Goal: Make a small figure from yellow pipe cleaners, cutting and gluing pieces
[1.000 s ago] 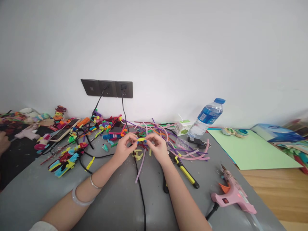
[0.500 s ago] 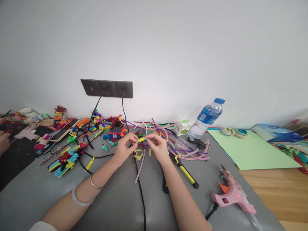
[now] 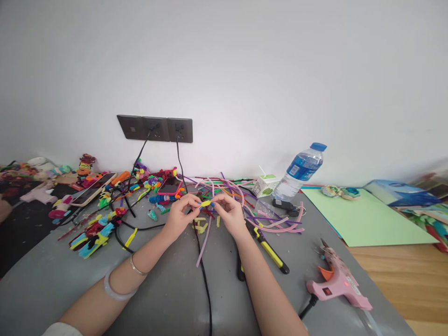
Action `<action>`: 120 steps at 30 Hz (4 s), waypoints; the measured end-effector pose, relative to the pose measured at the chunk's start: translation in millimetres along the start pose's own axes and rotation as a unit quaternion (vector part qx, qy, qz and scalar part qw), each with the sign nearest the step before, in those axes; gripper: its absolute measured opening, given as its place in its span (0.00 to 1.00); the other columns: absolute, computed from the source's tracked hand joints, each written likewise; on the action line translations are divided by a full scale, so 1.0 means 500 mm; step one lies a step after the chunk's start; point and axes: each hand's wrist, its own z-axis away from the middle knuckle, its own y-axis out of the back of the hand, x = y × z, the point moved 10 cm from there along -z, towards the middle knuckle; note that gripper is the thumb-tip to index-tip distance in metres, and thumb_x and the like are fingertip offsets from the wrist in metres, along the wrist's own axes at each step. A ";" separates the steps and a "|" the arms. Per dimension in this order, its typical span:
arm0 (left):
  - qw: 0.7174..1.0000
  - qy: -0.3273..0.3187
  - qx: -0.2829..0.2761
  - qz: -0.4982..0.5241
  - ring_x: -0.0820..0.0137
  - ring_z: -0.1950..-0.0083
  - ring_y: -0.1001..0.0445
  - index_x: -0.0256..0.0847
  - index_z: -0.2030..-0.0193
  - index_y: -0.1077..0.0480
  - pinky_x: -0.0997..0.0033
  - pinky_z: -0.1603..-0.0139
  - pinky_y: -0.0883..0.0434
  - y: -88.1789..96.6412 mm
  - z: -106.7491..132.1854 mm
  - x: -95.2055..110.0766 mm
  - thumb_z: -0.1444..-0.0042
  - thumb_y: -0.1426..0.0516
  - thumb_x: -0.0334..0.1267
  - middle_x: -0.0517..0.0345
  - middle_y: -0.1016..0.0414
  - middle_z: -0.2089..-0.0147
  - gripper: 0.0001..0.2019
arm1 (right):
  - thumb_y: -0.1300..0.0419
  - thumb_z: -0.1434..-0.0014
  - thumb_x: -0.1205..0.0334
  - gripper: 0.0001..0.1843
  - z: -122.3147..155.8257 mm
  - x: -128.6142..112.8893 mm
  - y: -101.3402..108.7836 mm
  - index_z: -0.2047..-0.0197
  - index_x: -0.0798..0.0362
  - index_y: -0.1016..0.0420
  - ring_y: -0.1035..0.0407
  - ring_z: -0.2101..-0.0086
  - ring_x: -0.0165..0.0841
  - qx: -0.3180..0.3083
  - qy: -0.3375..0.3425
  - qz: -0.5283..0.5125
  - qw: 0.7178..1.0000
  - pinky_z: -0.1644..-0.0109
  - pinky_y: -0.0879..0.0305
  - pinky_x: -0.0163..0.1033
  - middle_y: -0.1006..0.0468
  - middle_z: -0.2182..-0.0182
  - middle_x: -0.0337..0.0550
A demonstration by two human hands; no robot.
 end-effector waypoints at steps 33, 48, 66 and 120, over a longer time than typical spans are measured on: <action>0.999 -0.027 -0.001 -0.019 0.70 0.63 0.27 0.39 0.72 0.31 0.72 0.66 0.30 -0.001 -0.001 0.011 0.47 0.42 0.27 0.53 0.25 0.63 0.05 | 0.34 0.46 0.51 0.12 0.001 0.028 -0.002 0.65 0.50 0.23 0.29 0.69 0.33 0.003 -0.051 -0.038 0.998 0.64 0.30 0.38 0.23 0.70 0.41; 0.999 -0.039 -0.003 -0.023 0.69 0.62 0.26 0.40 0.71 0.31 0.71 0.63 0.30 -0.001 0.000 0.017 0.48 0.42 0.25 0.53 0.25 0.63 0.06 | 0.31 0.49 0.51 0.12 0.001 0.030 -0.002 0.68 0.50 0.21 0.32 0.71 0.30 0.005 -0.074 -0.070 0.995 0.66 0.34 0.35 0.25 0.72 0.39; 1.000 -0.015 -0.007 0.000 0.69 0.61 0.26 0.39 0.69 0.31 0.73 0.65 0.30 -0.003 0.001 -0.001 0.48 0.43 0.24 0.53 0.26 0.63 0.06 | 0.33 0.48 0.48 0.15 0.001 0.028 -0.009 0.67 0.51 0.23 0.34 0.70 0.33 0.005 -0.081 -0.042 0.996 0.64 0.36 0.37 0.26 0.71 0.40; 0.998 0.030 -0.030 -0.050 0.71 0.69 0.29 0.38 0.61 0.24 0.73 0.67 0.32 -0.008 0.003 0.004 0.44 0.41 0.33 0.55 0.24 0.67 0.06 | 0.36 0.44 0.48 0.15 0.008 0.010 -0.040 0.65 0.51 0.26 0.33 0.70 0.33 -0.063 -0.082 -0.037 0.994 0.64 0.34 0.38 0.26 0.70 0.40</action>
